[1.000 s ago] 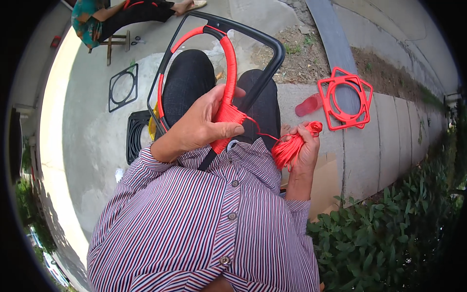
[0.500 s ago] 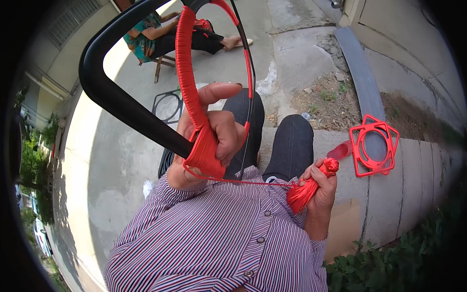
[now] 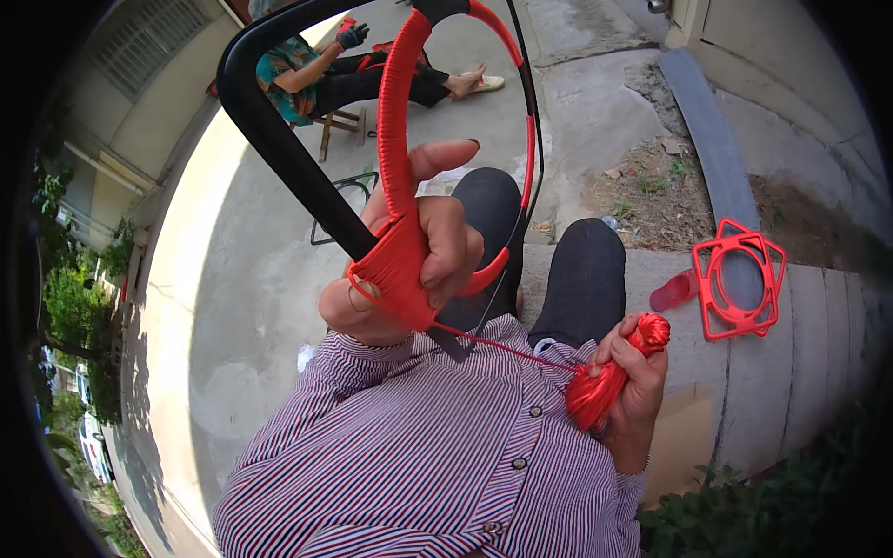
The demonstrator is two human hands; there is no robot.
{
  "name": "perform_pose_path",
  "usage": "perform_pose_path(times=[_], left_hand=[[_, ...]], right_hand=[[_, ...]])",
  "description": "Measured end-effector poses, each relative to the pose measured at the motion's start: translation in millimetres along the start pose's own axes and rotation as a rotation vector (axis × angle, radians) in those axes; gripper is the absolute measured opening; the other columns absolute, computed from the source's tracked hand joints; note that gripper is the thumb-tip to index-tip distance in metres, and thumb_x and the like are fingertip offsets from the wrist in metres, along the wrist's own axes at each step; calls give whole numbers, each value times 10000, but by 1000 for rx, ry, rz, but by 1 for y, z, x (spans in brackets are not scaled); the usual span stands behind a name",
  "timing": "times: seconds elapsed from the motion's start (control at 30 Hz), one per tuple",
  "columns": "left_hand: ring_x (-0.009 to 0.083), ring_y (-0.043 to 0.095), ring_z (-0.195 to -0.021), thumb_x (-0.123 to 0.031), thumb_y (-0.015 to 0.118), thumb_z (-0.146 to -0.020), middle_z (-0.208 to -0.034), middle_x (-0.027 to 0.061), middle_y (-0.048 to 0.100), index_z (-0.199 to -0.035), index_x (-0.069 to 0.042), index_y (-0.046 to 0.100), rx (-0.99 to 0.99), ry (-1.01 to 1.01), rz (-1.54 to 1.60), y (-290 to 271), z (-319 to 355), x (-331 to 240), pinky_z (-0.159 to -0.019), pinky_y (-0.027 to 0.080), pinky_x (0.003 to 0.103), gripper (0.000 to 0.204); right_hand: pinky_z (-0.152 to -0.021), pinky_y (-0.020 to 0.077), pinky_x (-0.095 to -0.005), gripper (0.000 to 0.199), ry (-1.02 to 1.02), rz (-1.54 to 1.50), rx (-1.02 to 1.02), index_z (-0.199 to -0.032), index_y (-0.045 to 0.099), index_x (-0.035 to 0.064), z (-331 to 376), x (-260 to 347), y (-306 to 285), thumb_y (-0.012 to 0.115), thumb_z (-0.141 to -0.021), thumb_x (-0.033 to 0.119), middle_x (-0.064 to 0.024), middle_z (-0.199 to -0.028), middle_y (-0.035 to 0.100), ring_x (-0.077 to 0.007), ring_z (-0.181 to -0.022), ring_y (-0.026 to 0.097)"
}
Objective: Wrapping a red plastic frame with red twine to create a woven surface.
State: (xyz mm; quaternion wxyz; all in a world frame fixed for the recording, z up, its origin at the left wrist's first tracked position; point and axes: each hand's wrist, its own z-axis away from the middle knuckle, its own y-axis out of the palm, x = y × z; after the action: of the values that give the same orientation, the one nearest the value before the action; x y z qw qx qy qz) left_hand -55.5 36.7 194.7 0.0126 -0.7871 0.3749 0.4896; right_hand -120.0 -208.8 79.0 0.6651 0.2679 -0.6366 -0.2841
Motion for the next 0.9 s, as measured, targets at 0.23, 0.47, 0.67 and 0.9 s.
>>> perform_pose_path(times=[0.23, 0.47, 0.67, 0.9], left_hand=[[65, 549, -778, -133, 757, -793, -942, 26, 536, -1241, 8, 402, -181, -418, -380, -28, 2, 47, -682, 462, 197, 589], [149, 659, -777, -187, 675, -875, -921, 118, 646, -1081, 18, 551, -522, -864, 421, -71, 29, 140, -688, 581, 279, 316], [252, 665, -760, -158, 619, -895, -910, 197, 630, -1010, 69, 545, -439, -1013, 428, -84, 22, 156, -666, 591, 331, 265], [247, 662, -741, -147, 631, -876, -887, 182, 619, -1007, 65, 541, -483, -1015, 384, -94, 22, 162, -653, 596, 343, 264]], right_hand=[[-567, 509, -282, 117, -114, -138, -240, -984, 517, 35, -9, 15, -58, 540, -873, 5, -108, -717, 563, -179, -592, 542], [-603, 506, -318, 75, -146, -150, -456, -869, 523, 63, 12, 36, -128, 523, -932, 104, -60, -731, 562, -165, -615, 550], [-750, 507, -418, 135, -340, -171, -563, -844, 520, 66, 30, 75, -181, 522, -941, 159, -49, -787, 573, -184, -734, 574], [-860, 480, -463, 210, -518, -126, -548, -881, 597, 22, 16, 99, -245, 534, -908, 220, -123, -863, 626, -272, -849, 585]])
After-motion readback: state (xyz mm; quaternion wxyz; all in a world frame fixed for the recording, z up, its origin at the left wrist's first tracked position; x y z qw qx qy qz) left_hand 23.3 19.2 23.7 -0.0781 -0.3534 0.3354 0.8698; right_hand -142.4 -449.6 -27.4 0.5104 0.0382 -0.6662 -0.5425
